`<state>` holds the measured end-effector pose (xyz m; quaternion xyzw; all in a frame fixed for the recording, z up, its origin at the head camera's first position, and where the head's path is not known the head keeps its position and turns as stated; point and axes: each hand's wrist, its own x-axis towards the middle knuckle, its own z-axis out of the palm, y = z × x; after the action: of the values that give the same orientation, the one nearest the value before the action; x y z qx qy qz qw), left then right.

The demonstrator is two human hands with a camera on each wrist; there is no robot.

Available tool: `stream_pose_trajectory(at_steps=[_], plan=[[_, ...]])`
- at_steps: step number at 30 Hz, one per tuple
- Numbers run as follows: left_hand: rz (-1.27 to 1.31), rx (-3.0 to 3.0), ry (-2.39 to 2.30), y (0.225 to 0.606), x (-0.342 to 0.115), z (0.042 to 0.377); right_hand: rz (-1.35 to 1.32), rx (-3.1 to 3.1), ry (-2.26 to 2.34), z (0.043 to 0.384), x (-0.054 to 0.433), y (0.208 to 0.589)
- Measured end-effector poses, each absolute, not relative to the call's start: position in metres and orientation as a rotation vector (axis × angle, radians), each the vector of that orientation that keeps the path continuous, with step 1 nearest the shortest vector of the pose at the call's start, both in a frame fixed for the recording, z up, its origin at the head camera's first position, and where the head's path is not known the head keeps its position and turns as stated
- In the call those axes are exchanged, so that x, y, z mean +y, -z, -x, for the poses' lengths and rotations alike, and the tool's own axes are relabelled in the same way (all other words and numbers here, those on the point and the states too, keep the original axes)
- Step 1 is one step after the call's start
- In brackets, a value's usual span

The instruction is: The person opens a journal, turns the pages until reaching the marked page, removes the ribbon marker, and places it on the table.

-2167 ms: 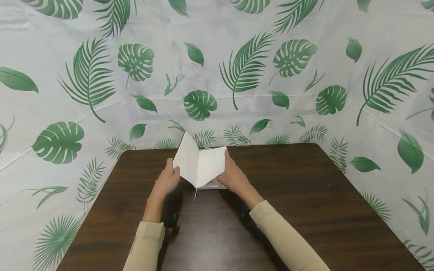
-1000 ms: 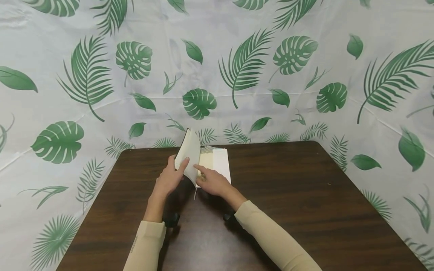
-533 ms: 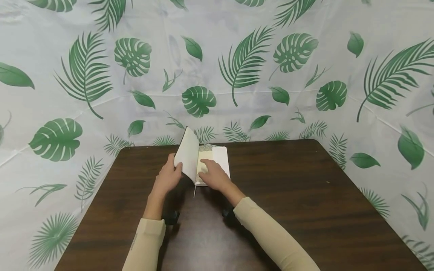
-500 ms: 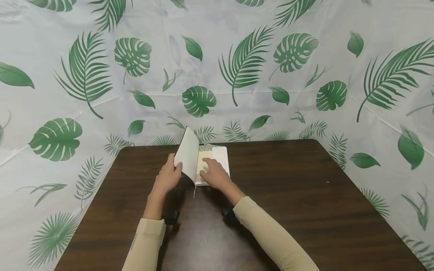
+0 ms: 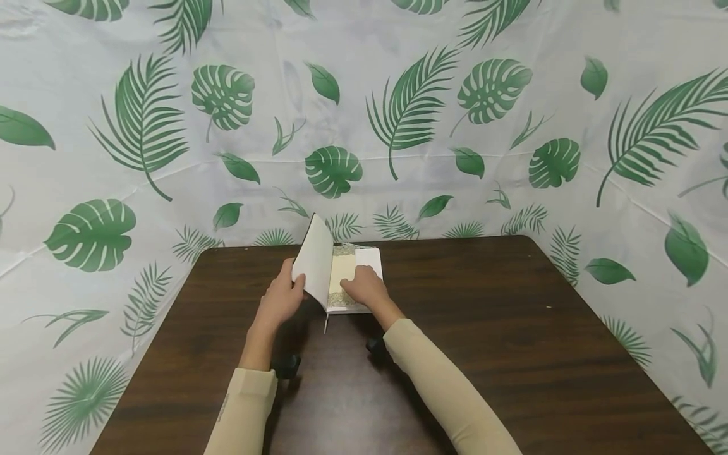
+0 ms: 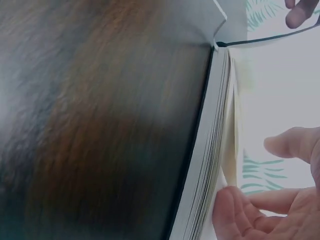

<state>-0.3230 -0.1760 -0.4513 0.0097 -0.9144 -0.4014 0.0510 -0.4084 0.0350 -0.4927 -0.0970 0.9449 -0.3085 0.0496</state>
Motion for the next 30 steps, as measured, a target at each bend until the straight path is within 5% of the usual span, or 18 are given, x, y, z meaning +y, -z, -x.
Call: stream_pose_trajectory(at_steps=[12, 30], plan=[[-0.03, -2.776, 1.227, 0.451, -0.174, 0.322, 0.085, 2.578, 1.512, 0.409, 0.036, 0.495], [-0.012, -2.787, 1.241, 0.452, -0.178, 0.322, -0.054, 2.548, 1.646, 0.424, 0.096, 0.472]])
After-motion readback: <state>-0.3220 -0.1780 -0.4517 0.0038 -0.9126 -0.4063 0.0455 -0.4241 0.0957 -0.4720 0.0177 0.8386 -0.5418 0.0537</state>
